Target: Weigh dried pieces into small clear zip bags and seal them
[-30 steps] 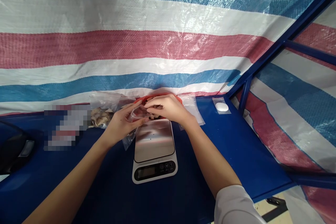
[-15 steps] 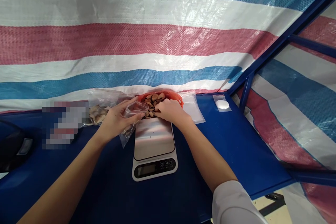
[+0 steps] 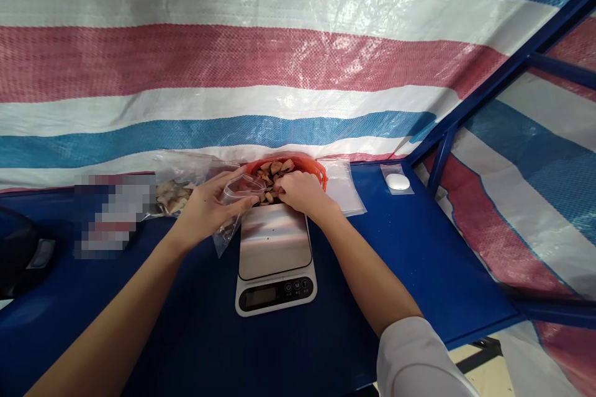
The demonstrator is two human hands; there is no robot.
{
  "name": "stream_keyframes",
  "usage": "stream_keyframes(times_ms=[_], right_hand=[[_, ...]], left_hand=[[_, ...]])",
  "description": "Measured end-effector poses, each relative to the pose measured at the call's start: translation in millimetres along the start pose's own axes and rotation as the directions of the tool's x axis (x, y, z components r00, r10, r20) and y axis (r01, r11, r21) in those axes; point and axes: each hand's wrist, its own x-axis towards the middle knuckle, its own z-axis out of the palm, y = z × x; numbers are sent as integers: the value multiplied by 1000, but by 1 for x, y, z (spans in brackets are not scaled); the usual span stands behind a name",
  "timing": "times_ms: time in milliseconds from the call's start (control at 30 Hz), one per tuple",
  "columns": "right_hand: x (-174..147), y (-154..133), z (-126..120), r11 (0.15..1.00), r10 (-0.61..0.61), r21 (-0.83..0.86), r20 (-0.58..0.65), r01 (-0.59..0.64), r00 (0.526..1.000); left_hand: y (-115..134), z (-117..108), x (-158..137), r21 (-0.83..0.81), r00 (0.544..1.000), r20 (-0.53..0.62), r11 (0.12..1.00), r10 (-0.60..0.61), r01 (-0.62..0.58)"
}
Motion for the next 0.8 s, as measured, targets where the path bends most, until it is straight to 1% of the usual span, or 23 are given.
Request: stream_keyframes(times_ms=[67,233,533,633,800], right_hand=[[0,0,1,1000,8,-2,3,-8,1000],[0,1,2,1000,-17,14,0,17,1000],[2,4,3,1000,-2,9,10,2,1000],[3,8,6,998,-18,55,-24,20,1000],[5,13,9,974,-84,205,-91,101,992]], left_hand=[[0,0,0,3,1000,8,1000,-2,2],[1,1,-1,-6,1000,13,1000,13,-13],[-3,4,-1,-9,1000,2,1000,20,-20],[-3,5,-1,-14,1000,4,1000,23,-23],[-2,4,-1,-14,1000,7,1000,0,0]])
